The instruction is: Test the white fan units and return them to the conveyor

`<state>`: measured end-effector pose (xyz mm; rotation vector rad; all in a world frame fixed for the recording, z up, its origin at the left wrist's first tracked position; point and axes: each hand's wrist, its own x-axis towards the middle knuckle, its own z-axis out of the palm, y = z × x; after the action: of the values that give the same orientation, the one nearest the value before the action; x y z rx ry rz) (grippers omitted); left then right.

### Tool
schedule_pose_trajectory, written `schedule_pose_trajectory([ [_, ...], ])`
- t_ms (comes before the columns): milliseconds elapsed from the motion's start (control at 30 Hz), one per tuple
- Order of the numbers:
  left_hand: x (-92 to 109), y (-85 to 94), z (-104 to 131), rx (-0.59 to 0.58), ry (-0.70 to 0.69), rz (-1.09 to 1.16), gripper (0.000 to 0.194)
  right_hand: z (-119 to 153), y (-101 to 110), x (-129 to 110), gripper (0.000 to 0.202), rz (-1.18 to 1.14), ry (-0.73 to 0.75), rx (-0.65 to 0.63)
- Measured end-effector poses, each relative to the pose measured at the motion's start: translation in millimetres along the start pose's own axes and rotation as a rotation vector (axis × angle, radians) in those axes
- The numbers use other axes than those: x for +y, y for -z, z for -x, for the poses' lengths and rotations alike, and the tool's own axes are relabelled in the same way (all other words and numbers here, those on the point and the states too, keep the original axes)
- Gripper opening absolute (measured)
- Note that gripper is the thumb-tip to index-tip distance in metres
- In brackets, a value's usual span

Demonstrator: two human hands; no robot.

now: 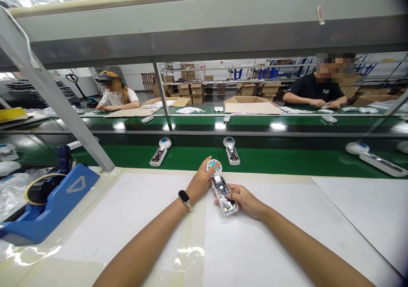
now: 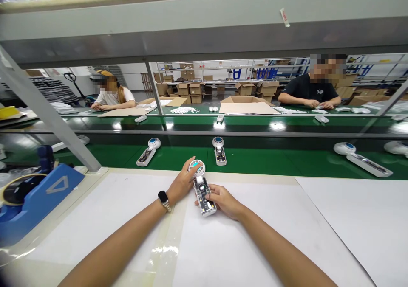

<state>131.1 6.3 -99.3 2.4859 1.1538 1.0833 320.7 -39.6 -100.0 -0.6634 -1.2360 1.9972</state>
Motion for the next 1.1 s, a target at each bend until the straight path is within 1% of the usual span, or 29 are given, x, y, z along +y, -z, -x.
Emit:
schedule_pose_trajectory([
  [200, -1, -0.7, 0, -0.007, -0.016, -0.022, 0.058, 0, 0, 0, 0.032, -0.009, 0.006, -0.009],
  [433, -2, -1.3, -1, -0.02, 0.013, -0.008, 0.057, 0, -1, 1, 0.034, -0.015, 0.004, 0.012],
  [600, -2, 1.3, 1, -0.021, 0.018, 0.017, 0.056, 0, -4, 0, 0.036, -0.041, -0.01, 0.016],
  [700, -4, 4.0, 2, -0.038, 0.037, 0.026, 0.054, -3, -5, 0, 0.035, -0.051, -0.021, 0.015],
  [867, -7, 5.2, 2, -0.046, 0.068, 0.03, 0.056, -9, -4, 2, 0.037, -0.099, -0.031, 0.009],
  [1000, -6, 5.7, 2, -0.061, 0.109, 0.027, 0.06, -12, -4, 2, 0.038, -0.125, -0.043, -0.001],
  [1100, -5, 6.8, 2, -0.068, 0.126, 0.01, 0.06, -13, -4, 1, 0.039, -0.136, -0.054, 0.007],
])
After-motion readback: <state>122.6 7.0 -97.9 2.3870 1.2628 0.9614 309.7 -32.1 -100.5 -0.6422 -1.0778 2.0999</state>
